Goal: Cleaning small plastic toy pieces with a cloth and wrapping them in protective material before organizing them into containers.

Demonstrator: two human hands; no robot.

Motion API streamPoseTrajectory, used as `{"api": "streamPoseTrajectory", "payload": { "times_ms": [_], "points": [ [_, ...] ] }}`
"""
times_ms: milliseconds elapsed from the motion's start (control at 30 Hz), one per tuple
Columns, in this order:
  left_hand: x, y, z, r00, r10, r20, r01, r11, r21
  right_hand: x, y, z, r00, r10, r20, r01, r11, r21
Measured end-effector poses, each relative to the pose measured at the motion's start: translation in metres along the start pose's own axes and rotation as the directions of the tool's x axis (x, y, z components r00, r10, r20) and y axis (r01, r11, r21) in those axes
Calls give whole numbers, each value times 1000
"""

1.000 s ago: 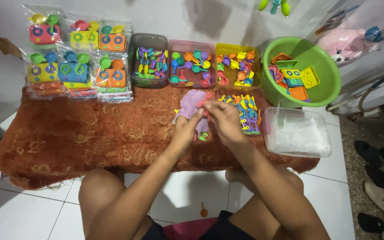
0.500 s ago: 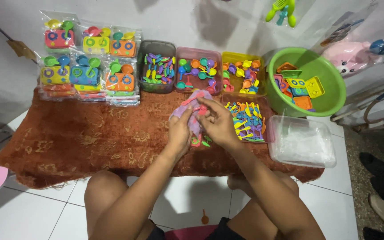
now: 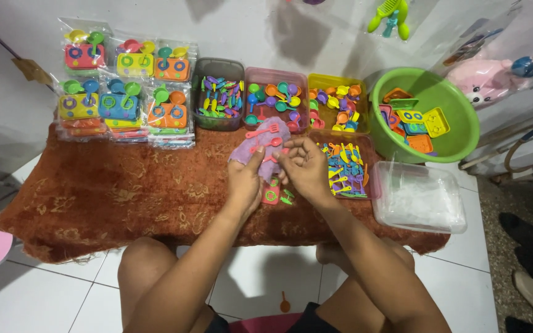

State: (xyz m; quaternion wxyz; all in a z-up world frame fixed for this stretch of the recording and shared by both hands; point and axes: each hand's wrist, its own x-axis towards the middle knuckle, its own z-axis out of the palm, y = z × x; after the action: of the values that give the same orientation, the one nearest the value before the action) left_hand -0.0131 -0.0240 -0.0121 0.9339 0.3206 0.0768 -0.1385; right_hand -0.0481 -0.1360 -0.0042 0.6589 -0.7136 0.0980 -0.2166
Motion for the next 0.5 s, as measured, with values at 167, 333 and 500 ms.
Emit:
{"api": "streamPoseTrajectory", "payload": {
  "times_ms": [167, 333, 500],
  "points": [
    [16, 16, -12, 999, 16, 42, -13, 998, -54, 12, 21, -10, 991, 53, -122, -52, 999, 13],
    [4, 32, 0, 987, -71, 146, 88, 989, -116, -15, -3, 8, 993, 115, 31, -111, 988, -108],
    [19, 17, -12, 995, -22, 101, 26, 999, -32, 1, 20, 3, 988, 132, 75, -150, 913, 380]
  ]
}}
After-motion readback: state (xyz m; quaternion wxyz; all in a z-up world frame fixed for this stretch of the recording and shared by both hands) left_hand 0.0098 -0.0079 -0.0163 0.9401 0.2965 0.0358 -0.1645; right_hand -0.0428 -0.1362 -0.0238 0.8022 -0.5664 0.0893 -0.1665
